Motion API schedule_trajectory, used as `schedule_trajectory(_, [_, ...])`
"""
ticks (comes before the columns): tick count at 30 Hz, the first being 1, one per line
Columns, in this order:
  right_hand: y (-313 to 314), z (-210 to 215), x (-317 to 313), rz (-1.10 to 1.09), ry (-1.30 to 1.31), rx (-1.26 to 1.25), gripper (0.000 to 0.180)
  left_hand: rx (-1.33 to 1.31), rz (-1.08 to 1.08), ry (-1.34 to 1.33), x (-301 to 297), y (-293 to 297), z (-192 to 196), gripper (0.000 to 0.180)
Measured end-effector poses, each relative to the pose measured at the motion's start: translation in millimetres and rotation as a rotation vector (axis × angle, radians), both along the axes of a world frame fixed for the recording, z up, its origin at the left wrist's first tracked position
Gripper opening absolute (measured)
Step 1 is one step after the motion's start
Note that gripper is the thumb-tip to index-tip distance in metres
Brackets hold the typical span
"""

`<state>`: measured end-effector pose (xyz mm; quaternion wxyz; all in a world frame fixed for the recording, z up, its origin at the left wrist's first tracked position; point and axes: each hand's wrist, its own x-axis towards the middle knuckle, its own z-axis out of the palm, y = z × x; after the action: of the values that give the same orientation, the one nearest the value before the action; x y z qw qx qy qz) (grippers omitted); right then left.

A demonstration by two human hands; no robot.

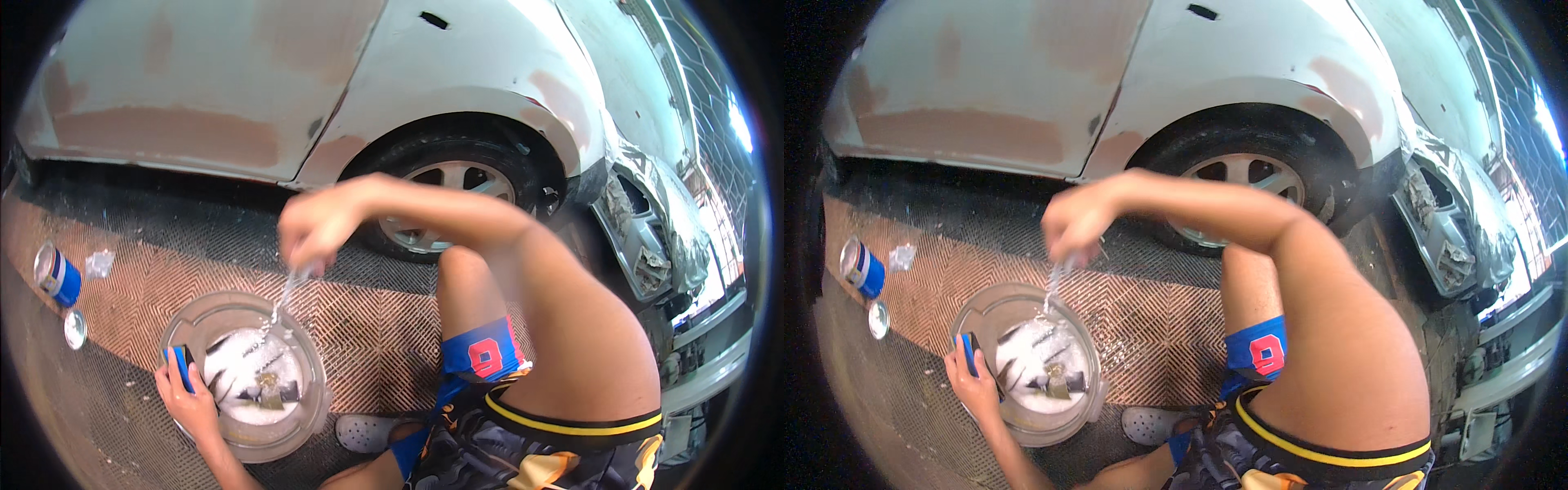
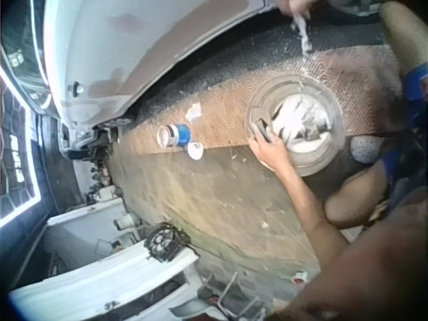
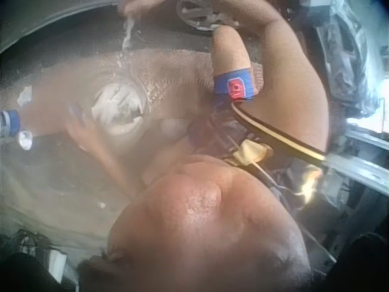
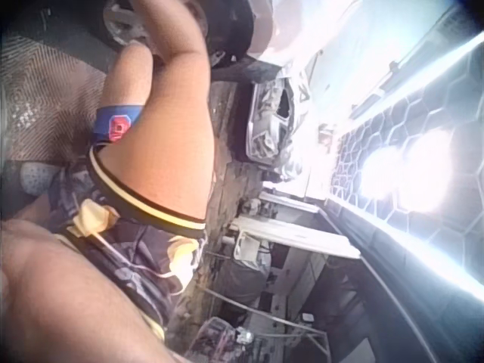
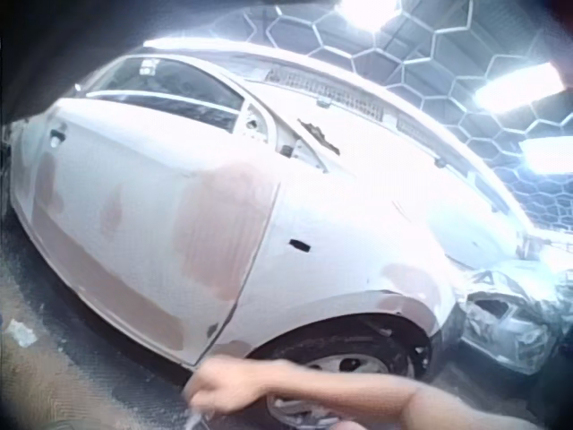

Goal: The person is sanding the wheel arch area of a white car using a blue sanding block. They repeatedly dip the sanding block into a bucket of water and continue sanding the same area.

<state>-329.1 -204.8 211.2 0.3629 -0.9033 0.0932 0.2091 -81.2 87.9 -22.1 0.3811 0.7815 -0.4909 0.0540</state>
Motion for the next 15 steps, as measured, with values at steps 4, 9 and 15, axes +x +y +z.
schedule_trajectory(4, [-99.5,85.3,-137.3,-0.227,-0.74,-0.989,0.015,0.143,-0.021,-0.004,1.2,1.4,2.8,0.049])
schedule_trajectory(9, [-161.4,168.2,-245.6,-0.062,-0.69,-1.918,0.041,0.238,-0.02,-0.049,-8.8,-4.3,-7.5,0.048])
schedule_trajectory(15, [-170.6,142.5,-214.2,-0.28,-0.239,-2.032,0.087,0.316,-0.091,-0.042,-30.1,-12.1,-7.4,0.047])
